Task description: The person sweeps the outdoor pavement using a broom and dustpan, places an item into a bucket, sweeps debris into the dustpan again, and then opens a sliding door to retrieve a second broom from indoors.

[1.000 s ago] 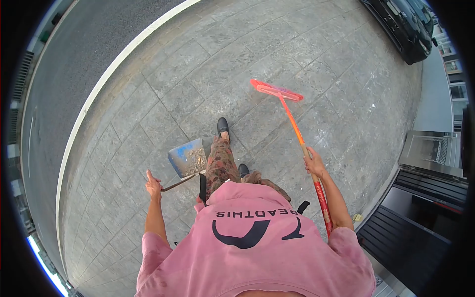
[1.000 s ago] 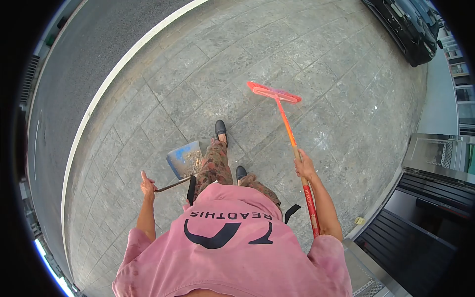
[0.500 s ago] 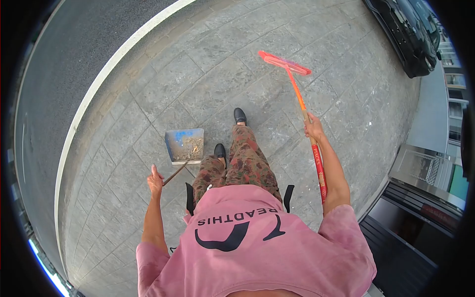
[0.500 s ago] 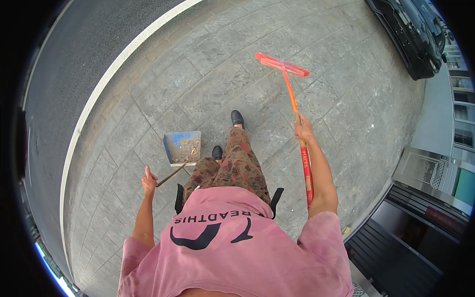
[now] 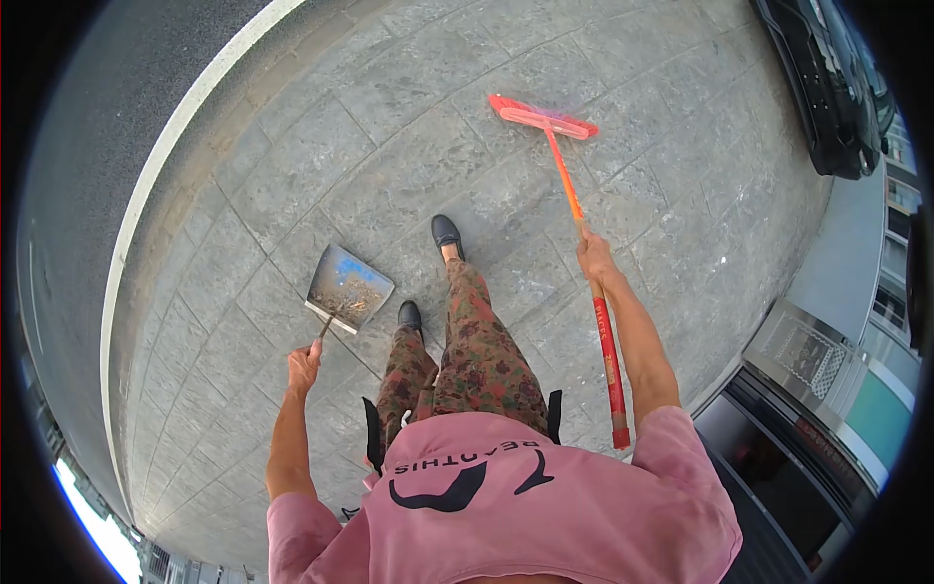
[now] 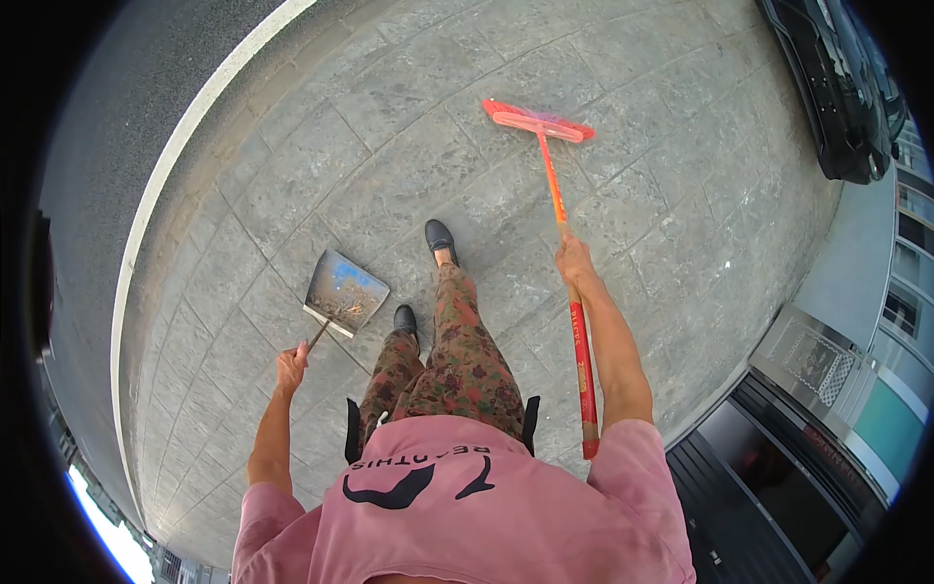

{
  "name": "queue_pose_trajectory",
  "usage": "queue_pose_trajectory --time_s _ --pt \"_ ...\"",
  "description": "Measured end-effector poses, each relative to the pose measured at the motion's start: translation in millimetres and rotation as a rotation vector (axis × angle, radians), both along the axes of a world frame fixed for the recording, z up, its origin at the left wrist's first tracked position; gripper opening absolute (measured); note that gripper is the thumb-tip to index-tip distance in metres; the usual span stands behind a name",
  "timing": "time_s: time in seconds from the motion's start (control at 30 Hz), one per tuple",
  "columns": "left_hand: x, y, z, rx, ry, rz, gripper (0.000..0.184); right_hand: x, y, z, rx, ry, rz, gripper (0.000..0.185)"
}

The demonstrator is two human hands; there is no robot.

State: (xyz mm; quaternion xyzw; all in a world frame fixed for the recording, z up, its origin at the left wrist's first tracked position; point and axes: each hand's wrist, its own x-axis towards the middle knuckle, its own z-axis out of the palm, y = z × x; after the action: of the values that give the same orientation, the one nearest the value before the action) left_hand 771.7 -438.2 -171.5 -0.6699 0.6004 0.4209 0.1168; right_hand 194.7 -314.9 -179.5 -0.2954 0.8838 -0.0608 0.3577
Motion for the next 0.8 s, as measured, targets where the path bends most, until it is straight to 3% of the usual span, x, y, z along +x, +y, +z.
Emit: queue_pose_trajectory --time_s 0.1,0.17,0.27,0.37,0.43,0.57,0.67,0.73,0.8 --pt "-11.9 -15.0 -8.3 0.012 0.009 0.009 0.064 47.8 25.9 30.7 -0.043 -0.065 0.131 0.046" --pt "-14.8 -26.7 -8.5 0.012 0.005 0.018 0.063 59.8 15.6 75.5 0.074 -0.314 0.052 0.049" --pt "-17.4 -30.1 -7.1 0.017 0.011 0.009 0.062 62.9 -3.4 120.9 0.092 -0.418 -0.052 0.044" --pt "-16.7 -23.5 -7.7 0.008 -0.006 0.010 0.061 21.0 -42.1 98.9 -0.106 -0.275 -0.040 0.046" --pt "-14.0 -16.1 -17.0 -0.016 -0.050 0.027 0.061 -16.1 -109.5 82.7 -0.103 -0.217 -0.093 0.047" --pt "-23.9 -21.7 -14.1 -0.017 -0.053 0.011 0.058 -83.2 -217.1 -15.9 -0.111 0.006 0.047 0.041" --pt "-27.8 -20.6 -13.9 -0.037 -0.073 0.025 0.056 -67.4 -218.2 -45.4 -0.057 -0.054 0.072 0.034" --pt "-35.2 -24.7 -0.8 -0.024 -0.112 0.032 0.055 -26.9 -189.7 -25.6 -0.056 -0.201 0.021 0.029" --pt "-30.8 -26.7 -7.7 0.052 -0.137 0.004 0.054 0.8 -134.2 -25.1 -0.042 -0.129 0.240 0.039"
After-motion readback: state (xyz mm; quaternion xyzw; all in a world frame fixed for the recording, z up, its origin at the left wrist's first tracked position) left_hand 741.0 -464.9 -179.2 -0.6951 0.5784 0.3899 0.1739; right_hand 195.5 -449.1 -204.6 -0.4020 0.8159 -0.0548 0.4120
